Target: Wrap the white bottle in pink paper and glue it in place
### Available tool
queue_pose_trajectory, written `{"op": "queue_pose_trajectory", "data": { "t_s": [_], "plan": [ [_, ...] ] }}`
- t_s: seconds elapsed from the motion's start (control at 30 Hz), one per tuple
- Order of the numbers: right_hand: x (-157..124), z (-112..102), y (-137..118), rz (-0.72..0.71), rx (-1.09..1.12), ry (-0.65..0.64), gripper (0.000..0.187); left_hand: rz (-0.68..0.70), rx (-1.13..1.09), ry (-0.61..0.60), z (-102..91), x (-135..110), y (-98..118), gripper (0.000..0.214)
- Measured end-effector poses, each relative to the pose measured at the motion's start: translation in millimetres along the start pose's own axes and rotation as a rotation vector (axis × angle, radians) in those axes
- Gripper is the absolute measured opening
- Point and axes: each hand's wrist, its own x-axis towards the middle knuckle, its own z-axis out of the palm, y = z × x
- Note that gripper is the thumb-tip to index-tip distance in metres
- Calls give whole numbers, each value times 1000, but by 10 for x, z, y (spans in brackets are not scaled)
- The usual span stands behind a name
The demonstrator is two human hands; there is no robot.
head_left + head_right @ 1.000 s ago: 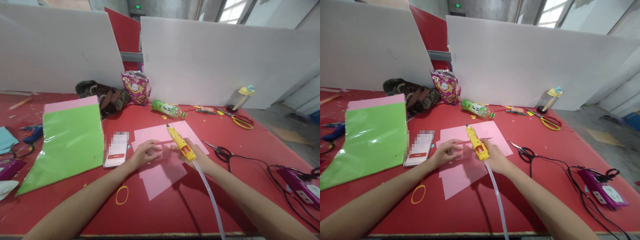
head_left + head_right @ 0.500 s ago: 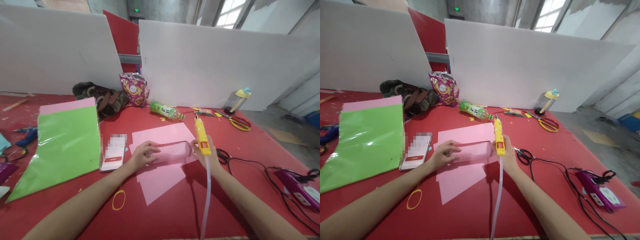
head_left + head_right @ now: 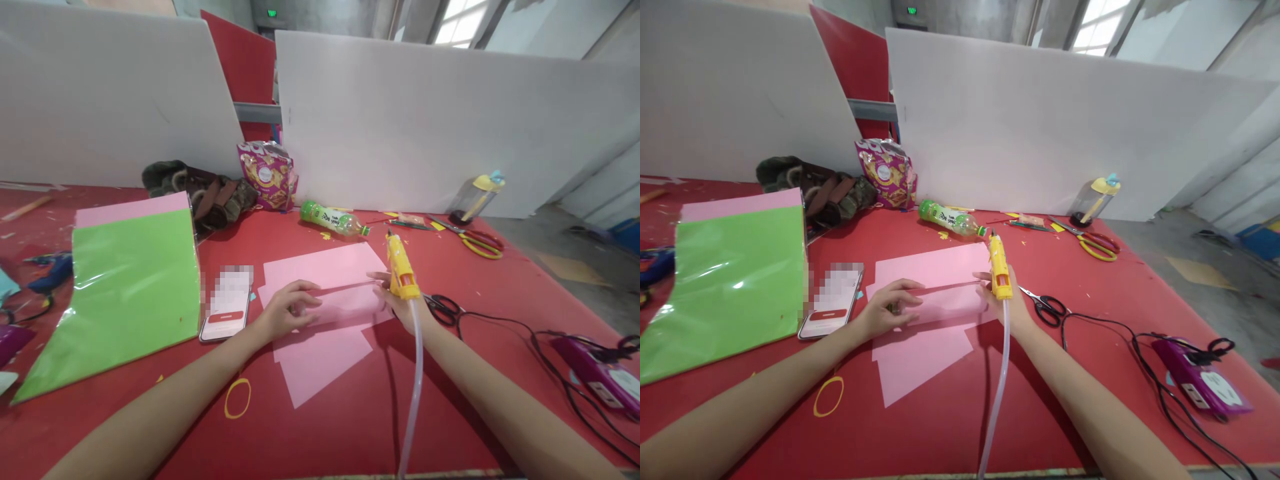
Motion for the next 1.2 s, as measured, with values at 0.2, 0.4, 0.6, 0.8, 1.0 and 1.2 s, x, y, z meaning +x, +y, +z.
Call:
{"op": "queue_pose_trajectory", "data": {
  "t_s": [0.2, 0.4, 0.6, 0.8, 1.0, 1.2],
  "plan": [
    [68, 18, 93, 165, 227, -11, 22, 19, 93, -30, -31, 10, 36, 13],
    [109, 43, 12, 224, 403, 25, 24, -117, 295, 0, 27, 10, 250, 9],
    [178, 21, -44, 337, 430, 5, 18, -275, 227, 72, 63, 11, 310, 10],
    [167, 31, -45, 293, 472, 12, 22, -177, 256, 116, 57, -40, 247, 13],
    [152, 44, -2, 281, 491, 43, 32, -75, 233, 93, 29, -73, 212, 18],
    [127, 68, 19, 144, 212, 90, 32, -141, 207, 79, 24, -64, 191, 17]
  ]
}}
